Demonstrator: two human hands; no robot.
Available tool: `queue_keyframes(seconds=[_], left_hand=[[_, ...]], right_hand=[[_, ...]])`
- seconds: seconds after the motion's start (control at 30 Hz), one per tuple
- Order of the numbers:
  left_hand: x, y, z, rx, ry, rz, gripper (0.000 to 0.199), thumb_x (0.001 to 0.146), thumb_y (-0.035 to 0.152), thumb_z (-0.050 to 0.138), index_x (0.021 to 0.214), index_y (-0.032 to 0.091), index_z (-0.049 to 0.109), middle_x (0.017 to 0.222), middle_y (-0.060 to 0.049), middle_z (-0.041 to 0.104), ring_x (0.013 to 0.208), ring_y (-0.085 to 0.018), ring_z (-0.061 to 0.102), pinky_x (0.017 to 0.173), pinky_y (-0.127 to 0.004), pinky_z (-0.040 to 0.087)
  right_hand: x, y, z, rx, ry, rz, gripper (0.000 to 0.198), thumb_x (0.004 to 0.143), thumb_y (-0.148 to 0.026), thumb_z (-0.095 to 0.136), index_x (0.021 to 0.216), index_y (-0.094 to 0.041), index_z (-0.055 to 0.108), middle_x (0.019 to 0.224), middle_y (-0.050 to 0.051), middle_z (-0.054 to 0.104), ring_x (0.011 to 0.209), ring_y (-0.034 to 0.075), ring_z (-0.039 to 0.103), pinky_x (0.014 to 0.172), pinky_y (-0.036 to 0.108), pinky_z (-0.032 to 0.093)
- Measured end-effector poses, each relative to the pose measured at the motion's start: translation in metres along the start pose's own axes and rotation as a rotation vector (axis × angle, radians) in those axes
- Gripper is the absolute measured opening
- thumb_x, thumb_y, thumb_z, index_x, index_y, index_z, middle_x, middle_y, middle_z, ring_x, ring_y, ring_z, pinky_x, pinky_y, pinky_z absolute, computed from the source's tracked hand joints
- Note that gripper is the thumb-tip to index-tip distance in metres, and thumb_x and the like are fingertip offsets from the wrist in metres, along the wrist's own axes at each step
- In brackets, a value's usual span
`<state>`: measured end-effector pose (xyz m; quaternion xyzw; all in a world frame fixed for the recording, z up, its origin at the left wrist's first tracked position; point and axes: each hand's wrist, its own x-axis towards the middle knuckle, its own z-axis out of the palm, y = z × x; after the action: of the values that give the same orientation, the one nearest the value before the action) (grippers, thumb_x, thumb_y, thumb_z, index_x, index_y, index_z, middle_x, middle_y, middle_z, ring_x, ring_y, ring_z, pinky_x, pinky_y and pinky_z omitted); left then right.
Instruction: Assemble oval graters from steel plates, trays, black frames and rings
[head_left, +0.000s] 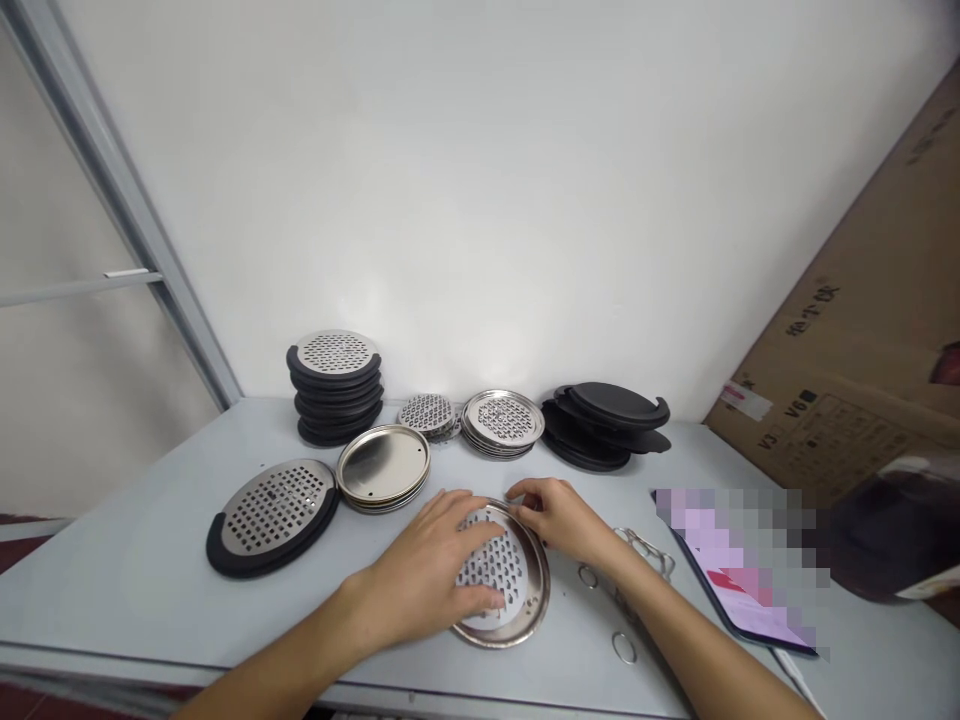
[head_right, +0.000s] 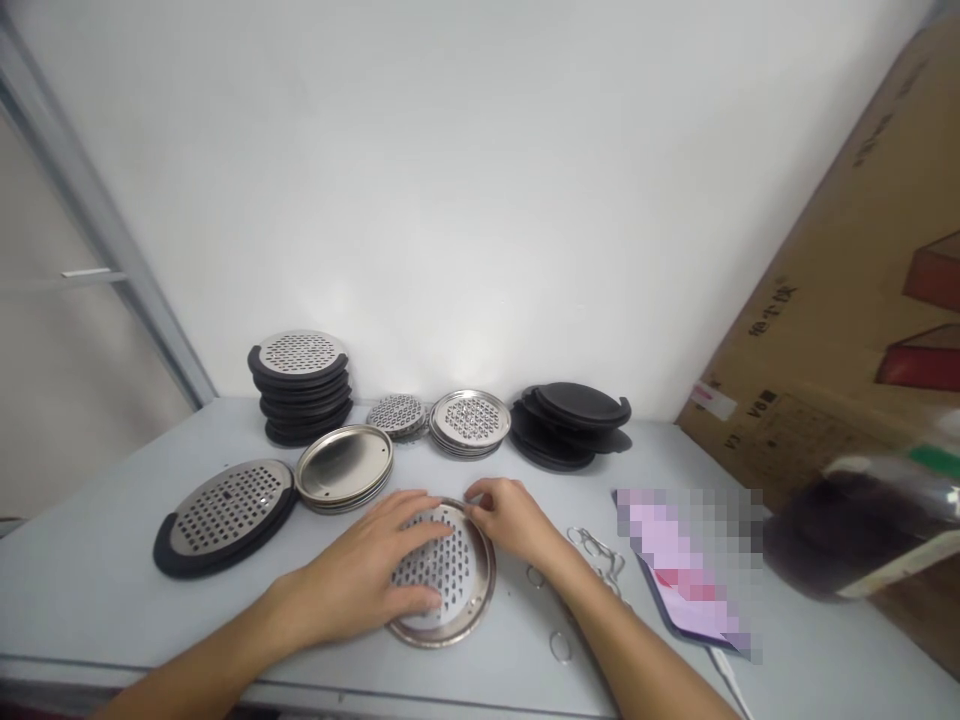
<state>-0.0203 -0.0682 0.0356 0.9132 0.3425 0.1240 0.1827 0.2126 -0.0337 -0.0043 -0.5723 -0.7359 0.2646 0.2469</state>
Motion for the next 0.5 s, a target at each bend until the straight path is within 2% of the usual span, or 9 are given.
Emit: queue_keyframes(seconds=[0.13, 0.37, 0.5], left_hand=[[0.008, 0.004, 0.005, 0.003, -0.057, 0.073, 0.059, 0.072, 0.04, 0.076, 0.127, 0.031, 0.057, 0.141, -0.005, 0.046, 0.133, -0.031, 0.035, 0.112, -0.047, 0.031], [0.009, 0.002, 0.014, 0.016, -0.119, 0.058, 0.057, 0.077, 0.047, 0.07, 0.129, 0.031, 0.057, 0.139, -0.007, 0.047, 0.133, -0.035, 0.034, 0.11, -0.051, 0.031], [0.012, 0.004, 0.02, 0.024, -0.104, 0.079, 0.056, 0.076, 0.049, 0.07, 0.128, 0.031, 0.058, 0.134, -0.007, 0.051, 0.13, -0.035, 0.036, 0.109, -0.051, 0.032]], right_hand=[[0.0, -0.001, -0.001, -0.001, -0.003, -0.001, 0.023, 0.081, -0.027, 0.055, 0.096, -0.018, 0.072, 0.069, 0.002, 0.069, 0.057, 0.015, 0.059, 0.056, 0.024, 0.043], [0.0, -0.003, -0.001, -0.001, 0.005, -0.004, 0.023, 0.081, -0.023, 0.054, 0.094, -0.018, 0.072, 0.064, 0.002, 0.068, 0.056, 0.015, 0.06, 0.057, 0.024, 0.044], [0.0, -0.003, 0.0, 0.0, 0.012, -0.008, 0.023, 0.081, -0.022, 0.054, 0.094, -0.018, 0.072, 0.065, 0.002, 0.068, 0.056, 0.015, 0.06, 0.056, 0.024, 0.044]])
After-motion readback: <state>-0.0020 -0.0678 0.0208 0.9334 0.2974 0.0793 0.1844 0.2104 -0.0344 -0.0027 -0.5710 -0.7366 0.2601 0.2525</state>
